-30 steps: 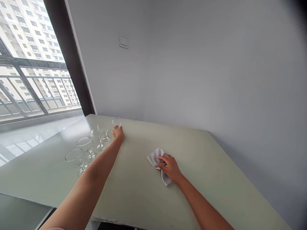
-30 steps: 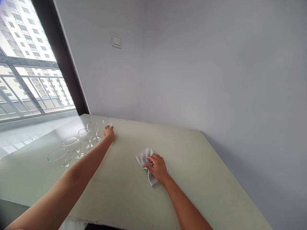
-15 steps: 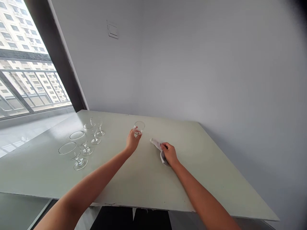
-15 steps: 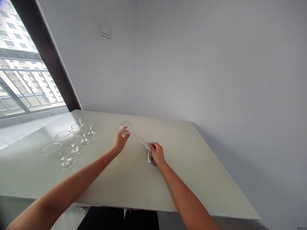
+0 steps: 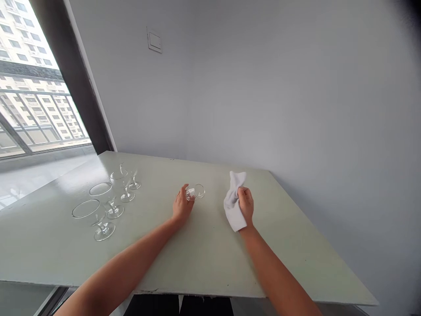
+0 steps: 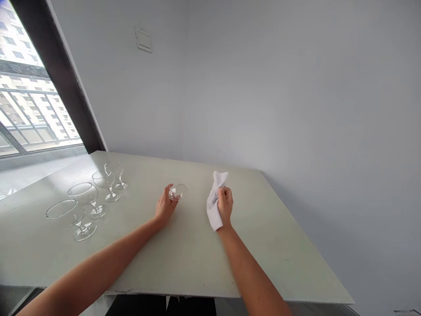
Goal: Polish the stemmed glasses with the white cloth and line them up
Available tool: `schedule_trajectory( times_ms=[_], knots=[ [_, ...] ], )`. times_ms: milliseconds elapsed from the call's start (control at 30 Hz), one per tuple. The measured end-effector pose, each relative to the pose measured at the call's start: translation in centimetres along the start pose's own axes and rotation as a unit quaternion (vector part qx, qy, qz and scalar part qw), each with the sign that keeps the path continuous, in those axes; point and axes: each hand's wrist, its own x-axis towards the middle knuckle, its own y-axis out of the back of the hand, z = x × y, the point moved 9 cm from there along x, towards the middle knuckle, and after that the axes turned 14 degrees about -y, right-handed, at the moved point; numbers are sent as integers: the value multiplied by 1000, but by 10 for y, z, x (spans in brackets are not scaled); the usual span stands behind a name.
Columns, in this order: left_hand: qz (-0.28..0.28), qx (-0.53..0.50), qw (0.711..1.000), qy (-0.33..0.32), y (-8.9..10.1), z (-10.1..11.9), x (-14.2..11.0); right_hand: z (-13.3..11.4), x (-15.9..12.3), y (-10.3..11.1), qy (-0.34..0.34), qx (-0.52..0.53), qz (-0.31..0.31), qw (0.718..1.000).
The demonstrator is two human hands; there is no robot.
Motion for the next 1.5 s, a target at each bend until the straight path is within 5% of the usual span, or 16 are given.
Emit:
schedule_trajectory(
  times_ms=[100,233,467,733,1133,1333,1500],
  knots=[
    [1,13,1000,-28,1,6,0,-12,-33,-51,83,-111,-70,988],
    [-16,26,998,-54,-1,10,-2,13,-68,-101,118,-282,-214,928],
    [-32,79,983,-163,-6,31,-4,50,-56,-88,-20,-245,-333,910],
    [-83,85,965,-233,-11,51,-12,76,-55,-87,-109,-183,-335,918],
    [-73,49,968,-236,4,61,-9,68,-46,-81,-31,-220,-288,932],
    [-30,81,950,-300,16,72,-8,58,-46,-82,-119,-84,-309,940],
    [-74,100,938,-322,9,73,-8,56,-53,-86,-198,29,-337,920]
  ],
)
